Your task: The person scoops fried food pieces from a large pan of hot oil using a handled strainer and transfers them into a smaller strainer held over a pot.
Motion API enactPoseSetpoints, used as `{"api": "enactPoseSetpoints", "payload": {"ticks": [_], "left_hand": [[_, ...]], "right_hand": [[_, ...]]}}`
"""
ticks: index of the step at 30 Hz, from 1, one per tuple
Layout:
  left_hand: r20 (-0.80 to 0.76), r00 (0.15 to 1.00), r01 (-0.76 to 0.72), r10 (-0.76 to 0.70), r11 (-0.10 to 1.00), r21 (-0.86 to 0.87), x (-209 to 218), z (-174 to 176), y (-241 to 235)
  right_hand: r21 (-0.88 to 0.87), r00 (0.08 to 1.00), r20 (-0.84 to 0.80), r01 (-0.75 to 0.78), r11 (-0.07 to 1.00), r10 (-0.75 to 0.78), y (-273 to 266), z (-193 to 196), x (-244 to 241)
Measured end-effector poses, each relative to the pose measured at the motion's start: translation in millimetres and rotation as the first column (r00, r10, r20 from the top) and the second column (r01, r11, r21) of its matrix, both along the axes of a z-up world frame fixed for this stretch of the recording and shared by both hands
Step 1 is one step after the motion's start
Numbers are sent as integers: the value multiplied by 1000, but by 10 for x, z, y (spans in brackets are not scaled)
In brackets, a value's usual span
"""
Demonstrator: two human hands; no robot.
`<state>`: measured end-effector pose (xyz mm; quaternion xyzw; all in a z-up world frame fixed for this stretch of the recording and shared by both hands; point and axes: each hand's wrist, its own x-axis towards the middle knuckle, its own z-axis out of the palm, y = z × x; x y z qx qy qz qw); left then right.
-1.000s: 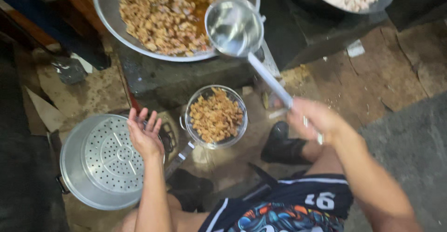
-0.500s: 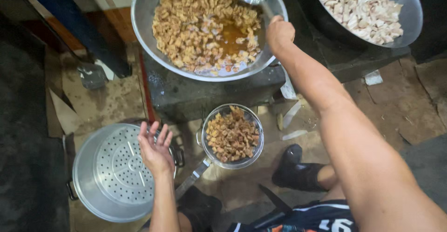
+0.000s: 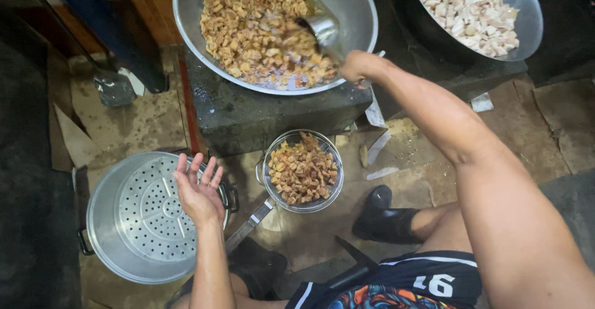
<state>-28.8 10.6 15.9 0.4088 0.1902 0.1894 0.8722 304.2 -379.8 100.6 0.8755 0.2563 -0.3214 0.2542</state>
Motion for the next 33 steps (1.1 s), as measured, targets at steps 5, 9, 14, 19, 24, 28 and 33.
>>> {"api": "enactPoseSetpoints", "payload": {"ticks": [5,9,14,19,24,28,33], "left_hand": [[-9,1000,4,-4,1000,-11,23,-65,17],[-19,1000,0,0,1000,-8,101,-115,39],[-10,1000,29,-29,1000,-12,108,-170,75],[15,999,53,-52,998,-30,49,-218,127],[-7,999,48,-48,999,5,65,-174,121],[-16,998,58,-57,998,18,53,-167,107],[-27,997,77,-76,996,36,96,-210,54]], "right_hand": [[493,379,-638,870,22,-670,63,-115,-322],[270,113,-881,917,-293,-459,84,-225,-498],[-104,-133,-990,905,-413,-41,50,-354,-736],[-227,-220,-973,896,-381,63,54,-424,-1054],[-139,-119,-990,868,-477,72,-49,-34,-1311],[-126,-70,-989,867,-482,131,-253,359,-1773],[-11,12,-999,840,-543,39,-441,904,-2449]]}}
